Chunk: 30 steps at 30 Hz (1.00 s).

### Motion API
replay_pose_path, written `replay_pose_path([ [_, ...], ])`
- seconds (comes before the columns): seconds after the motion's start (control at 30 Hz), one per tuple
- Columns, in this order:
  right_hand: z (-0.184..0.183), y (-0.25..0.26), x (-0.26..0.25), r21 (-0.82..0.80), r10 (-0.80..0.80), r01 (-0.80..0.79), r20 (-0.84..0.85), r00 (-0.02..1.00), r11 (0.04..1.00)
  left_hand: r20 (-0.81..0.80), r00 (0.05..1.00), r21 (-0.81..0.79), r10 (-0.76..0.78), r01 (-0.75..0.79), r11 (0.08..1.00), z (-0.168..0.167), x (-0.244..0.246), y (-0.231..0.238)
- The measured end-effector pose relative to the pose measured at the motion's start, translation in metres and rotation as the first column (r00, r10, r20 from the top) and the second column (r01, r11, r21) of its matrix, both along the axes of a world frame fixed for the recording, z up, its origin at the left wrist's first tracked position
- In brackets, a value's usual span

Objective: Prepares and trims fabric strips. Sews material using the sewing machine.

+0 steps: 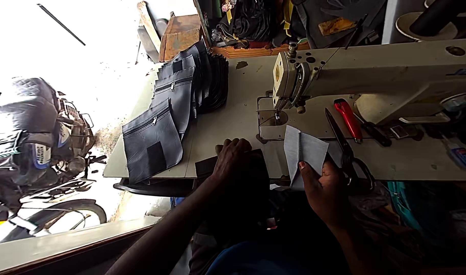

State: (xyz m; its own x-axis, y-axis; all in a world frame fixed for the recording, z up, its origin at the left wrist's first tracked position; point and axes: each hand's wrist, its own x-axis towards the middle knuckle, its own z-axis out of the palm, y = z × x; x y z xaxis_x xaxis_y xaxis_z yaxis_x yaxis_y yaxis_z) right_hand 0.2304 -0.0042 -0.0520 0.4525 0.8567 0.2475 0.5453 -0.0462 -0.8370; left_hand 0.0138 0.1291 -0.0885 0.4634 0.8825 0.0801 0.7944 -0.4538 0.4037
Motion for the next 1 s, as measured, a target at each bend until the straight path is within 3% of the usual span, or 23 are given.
replay_pose_path([
  [0.1,0.000,0.001,0.002,0.020,0.024,-0.023,-0.033,0.999,1.000,0.186,0.962,0.016,-0.200,0.200,0.980,0.013,-0.009,-0.005],
  [0.2,0.000,0.004,0.004,0.001,0.022,-0.022,-0.030,0.999,1.000,0.278,0.821,0.141,-0.499,0.479,0.867,0.072,-0.018,-0.021],
  [0.3,0.011,0.004,-0.005,-0.018,0.143,-0.144,-0.041,0.989,0.989,0.241,0.725,0.318,-0.645,0.569,0.759,0.131,-0.009,-0.043],
  [0.4,0.046,-0.004,-0.023,0.044,0.424,-0.425,-0.209,0.881,0.904,0.201,0.769,0.407,-0.607,0.498,0.766,0.143,0.006,-0.039],
  [0.47,0.054,-0.008,-0.030,0.079,0.508,-0.510,-0.301,0.807,0.857,0.157,0.829,0.388,-0.536,0.447,0.806,0.141,0.010,-0.034],
  [0.63,0.047,-0.012,-0.027,0.079,0.540,-0.542,-0.278,0.794,0.837,0.152,0.862,0.309,-0.484,0.424,0.852,0.136,0.009,-0.033],
  [1.0,0.044,-0.011,-0.027,0.171,0.552,-0.530,-0.383,0.741,0.830,0.170,0.863,0.283,-0.476,0.421,0.862,0.136,0.009,-0.030],
])
